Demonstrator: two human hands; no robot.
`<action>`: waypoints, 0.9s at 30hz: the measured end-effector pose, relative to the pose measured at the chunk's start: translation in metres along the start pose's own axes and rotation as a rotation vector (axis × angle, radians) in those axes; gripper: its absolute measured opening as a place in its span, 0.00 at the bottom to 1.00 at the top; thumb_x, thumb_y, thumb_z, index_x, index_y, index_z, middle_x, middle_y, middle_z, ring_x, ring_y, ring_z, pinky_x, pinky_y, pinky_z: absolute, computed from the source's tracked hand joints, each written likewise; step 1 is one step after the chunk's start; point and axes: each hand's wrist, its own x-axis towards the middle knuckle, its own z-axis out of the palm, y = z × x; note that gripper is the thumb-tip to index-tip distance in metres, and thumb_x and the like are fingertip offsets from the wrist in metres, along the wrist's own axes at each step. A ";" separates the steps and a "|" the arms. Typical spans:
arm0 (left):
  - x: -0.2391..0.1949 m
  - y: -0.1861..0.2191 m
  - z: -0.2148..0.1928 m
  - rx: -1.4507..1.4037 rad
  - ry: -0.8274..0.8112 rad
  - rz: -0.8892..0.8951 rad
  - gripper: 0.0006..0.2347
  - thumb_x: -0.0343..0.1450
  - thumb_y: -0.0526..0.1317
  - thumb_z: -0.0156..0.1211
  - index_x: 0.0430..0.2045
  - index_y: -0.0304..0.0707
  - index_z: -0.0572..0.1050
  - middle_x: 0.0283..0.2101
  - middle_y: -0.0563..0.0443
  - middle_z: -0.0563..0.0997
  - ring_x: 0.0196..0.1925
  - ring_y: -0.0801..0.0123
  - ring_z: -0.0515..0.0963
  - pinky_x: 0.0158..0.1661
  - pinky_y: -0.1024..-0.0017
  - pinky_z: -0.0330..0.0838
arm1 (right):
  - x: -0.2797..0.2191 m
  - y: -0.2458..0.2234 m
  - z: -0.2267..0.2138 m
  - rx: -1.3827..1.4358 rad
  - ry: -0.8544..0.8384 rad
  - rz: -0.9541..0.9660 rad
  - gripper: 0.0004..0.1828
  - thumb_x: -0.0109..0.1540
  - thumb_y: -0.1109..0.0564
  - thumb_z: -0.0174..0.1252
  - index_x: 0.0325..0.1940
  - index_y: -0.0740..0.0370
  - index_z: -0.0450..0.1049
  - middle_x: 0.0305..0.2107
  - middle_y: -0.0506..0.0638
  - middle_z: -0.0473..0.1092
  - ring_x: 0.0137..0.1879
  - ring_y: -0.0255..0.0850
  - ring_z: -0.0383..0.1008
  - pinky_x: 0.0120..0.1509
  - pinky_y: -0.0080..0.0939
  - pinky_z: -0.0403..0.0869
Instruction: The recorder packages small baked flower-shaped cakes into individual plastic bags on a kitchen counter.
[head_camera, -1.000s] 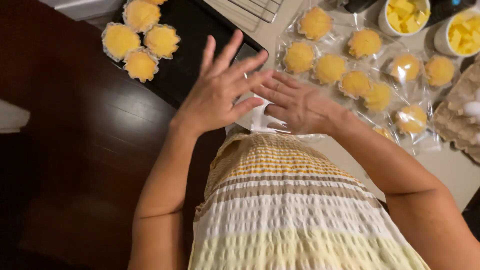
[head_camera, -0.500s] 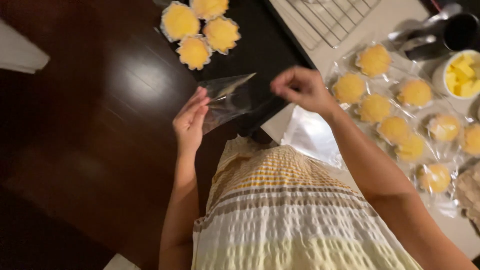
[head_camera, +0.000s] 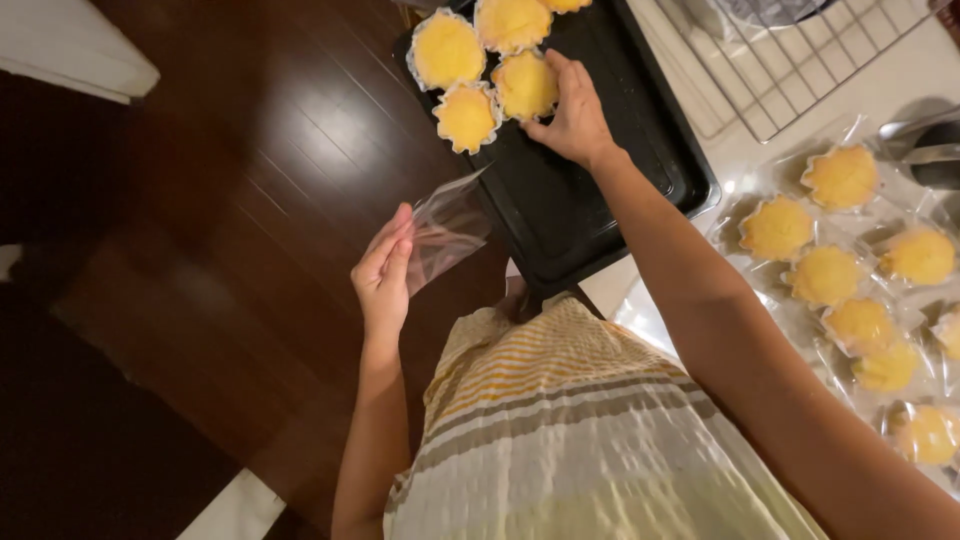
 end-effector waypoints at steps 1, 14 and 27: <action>0.001 -0.004 0.000 0.001 0.003 -0.007 0.11 0.77 0.30 0.56 0.54 0.28 0.76 0.64 0.39 0.75 0.65 0.61 0.76 0.66 0.66 0.71 | -0.003 0.000 0.000 0.002 -0.007 0.003 0.53 0.55 0.53 0.77 0.76 0.67 0.54 0.61 0.63 0.63 0.69 0.58 0.64 0.75 0.50 0.67; 0.040 -0.025 0.063 0.054 -0.229 0.065 0.09 0.78 0.30 0.58 0.51 0.26 0.79 0.62 0.41 0.78 0.68 0.60 0.74 0.67 0.67 0.69 | -0.146 -0.030 -0.097 0.433 0.276 0.138 0.52 0.63 0.59 0.72 0.82 0.66 0.47 0.61 0.58 0.66 0.67 0.50 0.72 0.74 0.46 0.71; 0.017 -0.002 0.203 0.284 -0.741 0.122 0.10 0.75 0.40 0.63 0.49 0.39 0.82 0.60 0.43 0.80 0.69 0.55 0.74 0.66 0.64 0.67 | -0.296 -0.067 -0.171 -0.172 0.487 0.161 0.66 0.51 0.62 0.77 0.83 0.62 0.40 0.55 0.58 0.69 0.57 0.51 0.73 0.65 0.48 0.74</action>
